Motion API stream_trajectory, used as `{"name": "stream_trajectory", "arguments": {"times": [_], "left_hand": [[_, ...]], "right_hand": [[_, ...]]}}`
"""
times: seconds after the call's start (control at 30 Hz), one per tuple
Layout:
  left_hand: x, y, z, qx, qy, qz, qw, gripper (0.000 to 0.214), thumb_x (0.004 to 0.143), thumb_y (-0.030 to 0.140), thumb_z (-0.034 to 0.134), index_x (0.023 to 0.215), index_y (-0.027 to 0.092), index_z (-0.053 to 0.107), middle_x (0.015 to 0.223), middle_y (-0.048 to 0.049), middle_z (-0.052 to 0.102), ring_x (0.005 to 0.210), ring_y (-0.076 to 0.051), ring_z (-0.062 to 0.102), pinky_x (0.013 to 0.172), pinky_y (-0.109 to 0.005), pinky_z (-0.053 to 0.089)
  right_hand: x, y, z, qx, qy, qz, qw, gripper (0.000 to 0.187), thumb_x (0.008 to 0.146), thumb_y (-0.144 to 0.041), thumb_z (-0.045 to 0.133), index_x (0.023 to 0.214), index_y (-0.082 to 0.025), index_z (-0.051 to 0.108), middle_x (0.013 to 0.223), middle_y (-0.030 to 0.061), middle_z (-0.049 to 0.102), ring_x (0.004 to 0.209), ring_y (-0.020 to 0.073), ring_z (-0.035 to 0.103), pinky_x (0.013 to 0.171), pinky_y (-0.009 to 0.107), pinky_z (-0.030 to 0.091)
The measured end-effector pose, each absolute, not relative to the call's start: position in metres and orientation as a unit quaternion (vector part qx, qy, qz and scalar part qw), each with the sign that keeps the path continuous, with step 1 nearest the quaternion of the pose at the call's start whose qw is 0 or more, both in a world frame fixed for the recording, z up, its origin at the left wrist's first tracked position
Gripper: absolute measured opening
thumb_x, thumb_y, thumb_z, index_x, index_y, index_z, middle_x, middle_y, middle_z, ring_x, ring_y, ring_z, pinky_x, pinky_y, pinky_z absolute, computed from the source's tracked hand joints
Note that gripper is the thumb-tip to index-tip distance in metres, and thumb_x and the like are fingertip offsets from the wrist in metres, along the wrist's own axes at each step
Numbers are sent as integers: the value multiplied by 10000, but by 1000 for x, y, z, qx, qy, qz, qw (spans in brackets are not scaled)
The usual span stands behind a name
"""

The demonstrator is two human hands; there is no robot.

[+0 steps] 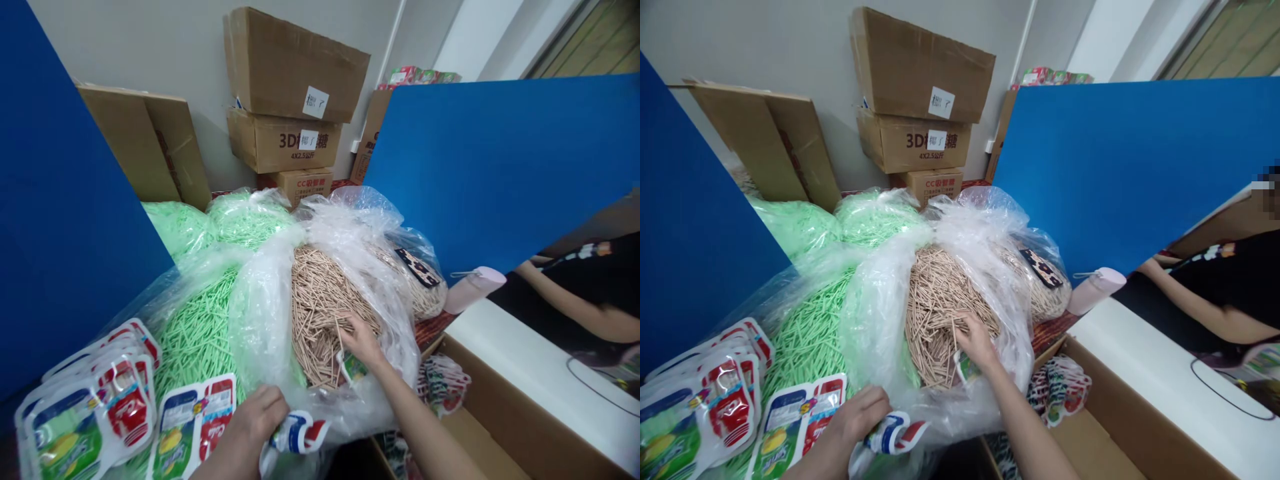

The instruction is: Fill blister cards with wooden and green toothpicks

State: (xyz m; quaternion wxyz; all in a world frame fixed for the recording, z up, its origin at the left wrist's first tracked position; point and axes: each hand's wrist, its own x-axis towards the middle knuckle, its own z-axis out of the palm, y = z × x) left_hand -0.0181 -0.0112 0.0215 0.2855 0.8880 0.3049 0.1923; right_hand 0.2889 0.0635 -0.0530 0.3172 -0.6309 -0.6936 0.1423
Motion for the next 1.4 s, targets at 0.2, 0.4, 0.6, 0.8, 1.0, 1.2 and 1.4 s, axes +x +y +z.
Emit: {"name": "stream_trajectory", "arguments": {"times": [0.2, 0.4, 0.6, 0.8, 1.0, 1.2, 1.4], "left_hand": [[-10, -12, 26, 880, 309, 210, 293, 88, 859, 222, 499, 822, 182, 567, 790, -77, 568, 744, -224, 524, 638, -305, 407], [-9, -12, 27, 877, 302, 231, 292, 108, 871, 248, 496, 841, 179, 573, 804, -80, 577, 752, -224, 523, 644, -306, 408], [-10, -10, 9, 875, 311, 253, 272, 218, 933, 242, 420, 783, 190, 570, 743, -51, 565, 706, -191, 527, 621, -291, 369], [-12, -12, 15, 856, 309, 274, 310, 160, 866, 303, 526, 757, 189, 553, 733, -41, 547, 699, -192, 507, 580, -280, 344], [-21, -16, 25, 832, 316, 302, 343, 179, 884, 336, 478, 838, 193, 576, 728, -31, 548, 672, -189, 495, 612, -291, 397], [-17, -17, 20, 834, 336, 285, 333, 163, 862, 251, 452, 724, 188, 511, 705, -23, 519, 665, -183, 499, 593, -279, 389], [-16, -25, 28, 818, 345, 278, 367, 117, 811, 216, 488, 760, 169, 582, 759, -56, 590, 724, -201, 563, 641, -296, 448]], "right_hand": [[314, 69, -59, -677, -667, 137, 280, 302, 826, -301, 503, 1059, -161, 635, 1074, 105, 664, 1025, 254, 609, 908, 422, 470], [334, 64, -27, -653, -721, 147, 181, 385, 782, -259, 591, 1158, -189, 634, 1156, 81, 659, 1058, 232, 609, 905, 356, 479], [311, 60, 14, -666, -735, 70, 112, 439, 833, -84, 442, 1244, -126, 589, 1254, 160, 592, 1139, 262, 562, 999, 396, 409], [255, 55, -26, -563, -826, 6, 22, 527, 907, -296, 526, 1415, -319, 388, 1535, 66, 289, 1410, 327, 209, 1099, 599, 172], [297, 60, -54, -549, -836, 9, -9, 569, 938, -387, 467, 1466, -323, 268, 1564, 84, 193, 1427, 321, 151, 1095, 584, 188], [286, 51, -26, -540, -841, 3, 2, 601, 911, -447, 490, 1461, -289, 304, 1534, 132, 268, 1408, 343, 193, 1085, 582, 200], [245, 53, -15, -491, -870, -35, 16, 452, 906, -128, 475, 1320, -309, 500, 1476, 103, 379, 1339, 269, 334, 1091, 526, 201]]}}
